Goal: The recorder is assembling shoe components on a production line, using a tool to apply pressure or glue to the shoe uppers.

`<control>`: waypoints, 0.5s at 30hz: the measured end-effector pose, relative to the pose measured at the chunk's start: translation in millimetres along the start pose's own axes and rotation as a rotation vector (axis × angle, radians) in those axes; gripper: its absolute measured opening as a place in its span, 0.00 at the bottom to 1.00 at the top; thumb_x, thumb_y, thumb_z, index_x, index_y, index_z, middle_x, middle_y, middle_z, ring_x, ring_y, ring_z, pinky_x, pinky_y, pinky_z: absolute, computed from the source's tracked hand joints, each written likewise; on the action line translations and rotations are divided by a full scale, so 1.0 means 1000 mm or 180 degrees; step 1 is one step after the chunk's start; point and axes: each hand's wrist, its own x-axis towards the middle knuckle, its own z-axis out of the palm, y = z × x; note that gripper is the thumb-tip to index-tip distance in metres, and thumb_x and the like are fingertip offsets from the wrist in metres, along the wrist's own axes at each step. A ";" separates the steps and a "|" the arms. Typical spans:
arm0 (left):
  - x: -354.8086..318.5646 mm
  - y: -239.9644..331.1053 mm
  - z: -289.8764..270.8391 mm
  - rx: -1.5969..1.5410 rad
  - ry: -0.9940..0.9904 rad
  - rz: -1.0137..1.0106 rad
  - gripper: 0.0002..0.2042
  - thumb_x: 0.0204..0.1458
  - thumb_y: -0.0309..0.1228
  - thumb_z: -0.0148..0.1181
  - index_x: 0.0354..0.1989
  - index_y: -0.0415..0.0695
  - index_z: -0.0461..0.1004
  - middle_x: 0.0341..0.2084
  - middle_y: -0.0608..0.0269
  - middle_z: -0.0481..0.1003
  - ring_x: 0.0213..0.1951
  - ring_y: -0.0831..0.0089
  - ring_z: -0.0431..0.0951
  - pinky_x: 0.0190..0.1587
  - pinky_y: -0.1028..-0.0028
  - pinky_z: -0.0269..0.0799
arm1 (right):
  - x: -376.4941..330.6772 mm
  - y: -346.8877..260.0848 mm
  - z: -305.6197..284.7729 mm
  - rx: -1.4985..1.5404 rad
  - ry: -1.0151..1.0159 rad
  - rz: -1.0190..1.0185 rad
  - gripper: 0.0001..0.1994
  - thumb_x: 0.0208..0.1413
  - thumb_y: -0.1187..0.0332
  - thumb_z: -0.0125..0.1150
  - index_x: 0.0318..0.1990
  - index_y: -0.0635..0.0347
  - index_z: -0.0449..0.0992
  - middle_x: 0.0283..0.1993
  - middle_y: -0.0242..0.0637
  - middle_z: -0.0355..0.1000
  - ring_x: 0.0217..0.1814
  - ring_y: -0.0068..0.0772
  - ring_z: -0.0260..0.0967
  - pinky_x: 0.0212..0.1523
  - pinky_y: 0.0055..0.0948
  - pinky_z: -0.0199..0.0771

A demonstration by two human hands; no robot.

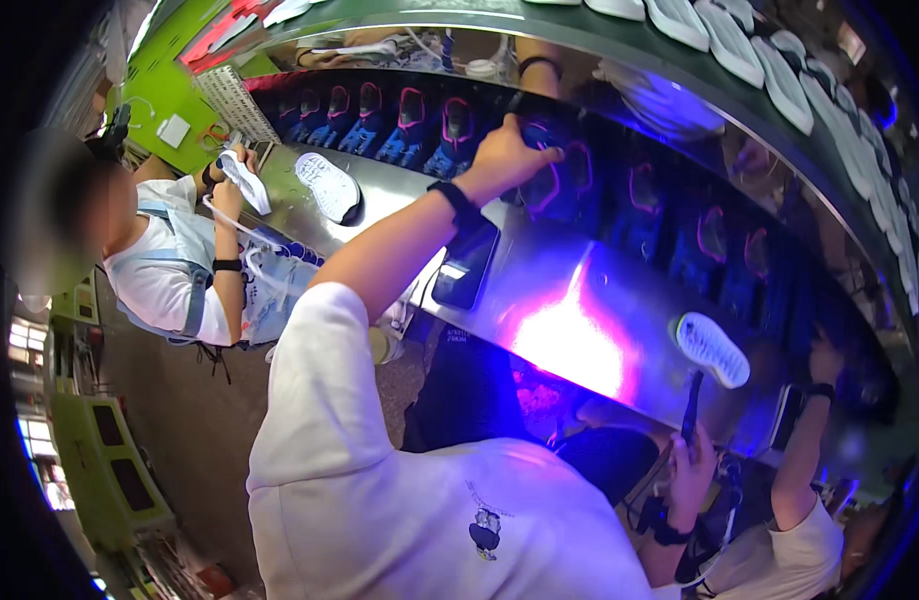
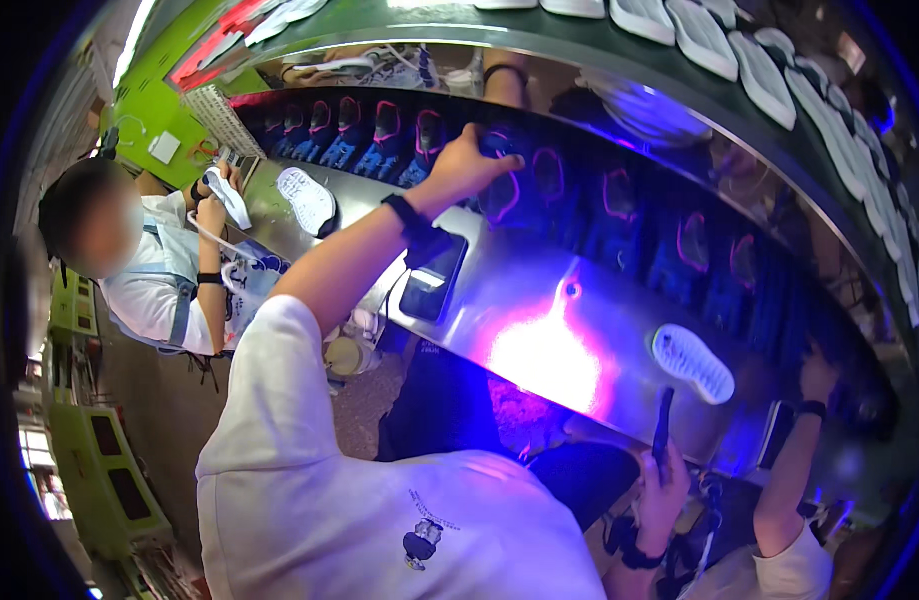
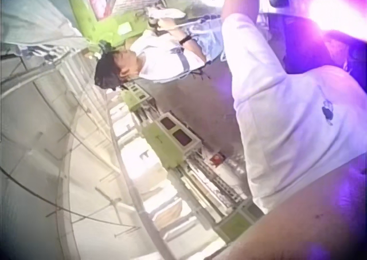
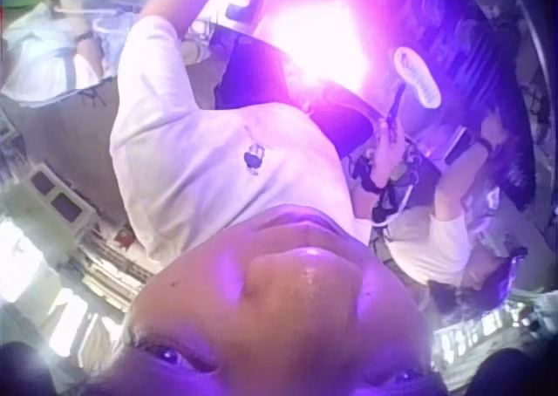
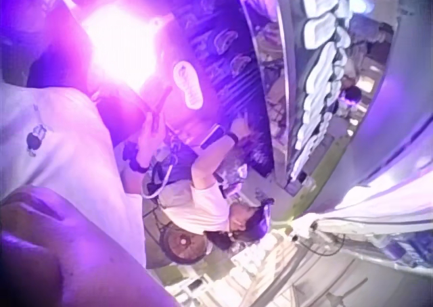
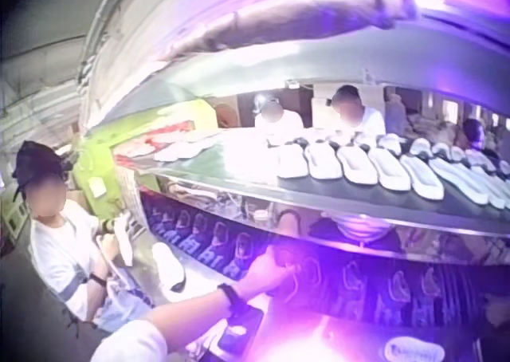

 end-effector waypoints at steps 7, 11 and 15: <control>0.135 -0.075 0.034 0.1256 -0.0051 0.0254 0.29 0.46 0.54 0.67 0.50 0.44 0.80 0.48 0.50 0.80 0.49 0.53 0.81 0.52 0.60 0.78 | 0.015 0.009 0.002 0.0222 0.0220 -0.0498 0.23 0.61 0.80 0.55 0.64 0.68 0.69 0.44 0.31 0.74 0.37 0.17 0.67 0.35 0.19 0.68; 0.144 -0.072 0.066 0.0969 -0.0063 -0.0054 0.22 0.51 0.49 0.61 0.46 0.45 0.81 0.45 0.50 0.81 0.50 0.53 0.81 0.52 0.57 0.77 | 0.024 0.003 0.009 0.0180 0.0249 -0.0476 0.22 0.61 0.81 0.53 0.64 0.69 0.69 0.43 0.31 0.74 0.36 0.17 0.66 0.34 0.19 0.67; 0.123 -0.034 0.099 0.1098 0.0559 0.0634 0.18 0.51 0.40 0.60 0.46 0.42 0.79 0.45 0.44 0.79 0.51 0.47 0.78 0.54 0.54 0.75 | 0.035 0.016 0.013 -0.0036 0.0225 -0.0533 0.22 0.62 0.77 0.57 0.64 0.64 0.69 0.38 0.27 0.74 0.28 0.13 0.63 0.23 0.14 0.56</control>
